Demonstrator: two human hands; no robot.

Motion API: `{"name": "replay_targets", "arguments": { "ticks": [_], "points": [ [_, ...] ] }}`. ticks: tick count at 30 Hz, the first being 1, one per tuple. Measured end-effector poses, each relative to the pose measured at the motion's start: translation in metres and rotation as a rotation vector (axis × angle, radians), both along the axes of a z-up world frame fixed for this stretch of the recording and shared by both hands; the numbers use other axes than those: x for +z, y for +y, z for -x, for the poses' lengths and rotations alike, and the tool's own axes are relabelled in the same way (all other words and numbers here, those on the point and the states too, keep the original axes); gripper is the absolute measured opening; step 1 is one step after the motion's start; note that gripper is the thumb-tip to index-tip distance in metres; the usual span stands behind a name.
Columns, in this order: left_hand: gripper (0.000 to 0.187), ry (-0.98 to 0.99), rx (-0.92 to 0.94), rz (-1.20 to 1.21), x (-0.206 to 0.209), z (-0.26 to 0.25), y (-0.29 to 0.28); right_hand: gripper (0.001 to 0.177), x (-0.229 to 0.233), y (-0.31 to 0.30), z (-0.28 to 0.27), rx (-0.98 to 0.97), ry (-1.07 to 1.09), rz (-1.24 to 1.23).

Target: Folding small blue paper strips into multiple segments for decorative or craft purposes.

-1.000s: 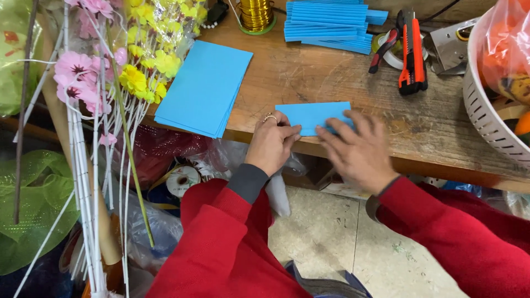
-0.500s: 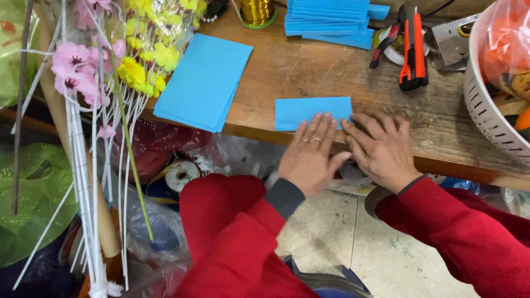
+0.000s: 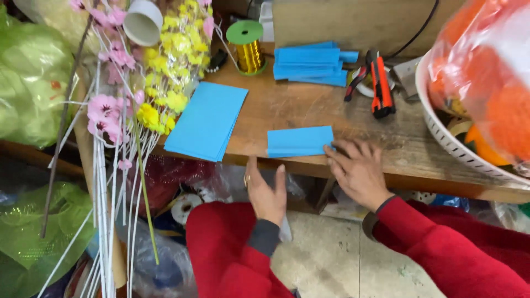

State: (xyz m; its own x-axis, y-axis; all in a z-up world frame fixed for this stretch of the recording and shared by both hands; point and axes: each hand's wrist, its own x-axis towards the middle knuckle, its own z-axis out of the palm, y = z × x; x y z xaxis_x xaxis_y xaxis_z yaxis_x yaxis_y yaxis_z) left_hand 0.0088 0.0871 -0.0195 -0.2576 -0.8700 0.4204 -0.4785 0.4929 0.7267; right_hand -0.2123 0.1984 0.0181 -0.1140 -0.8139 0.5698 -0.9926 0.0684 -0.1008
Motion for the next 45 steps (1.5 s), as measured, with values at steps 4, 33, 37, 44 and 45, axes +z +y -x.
{"name": "replay_targets", "arguments": {
  "ticks": [4,33,37,44,45],
  "points": [
    [0.068,0.958,0.160,-1.004,0.023,0.036,0.026,0.035,-0.005,0.006,-0.011,0.034,-0.157,-0.029],
    [0.034,-0.348,-0.519,0.739,0.001,0.010,-0.066,0.021,0.010,-0.015,0.010,0.197,0.006,0.154],
    [0.035,-0.328,-0.549,0.716,-0.007,0.009,-0.069,0.024,0.002,-0.017,0.008,0.222,0.036,0.120],
    [0.024,-0.179,-0.601,0.489,-0.004,0.015,-0.086,0.010,0.000,-0.032,0.016,0.174,-0.251,0.016],
    [0.021,-0.147,-0.621,0.371,0.000,0.017,-0.088,0.009,0.006,-0.035,0.018,0.182,-0.388,-0.036]
  ]
}}
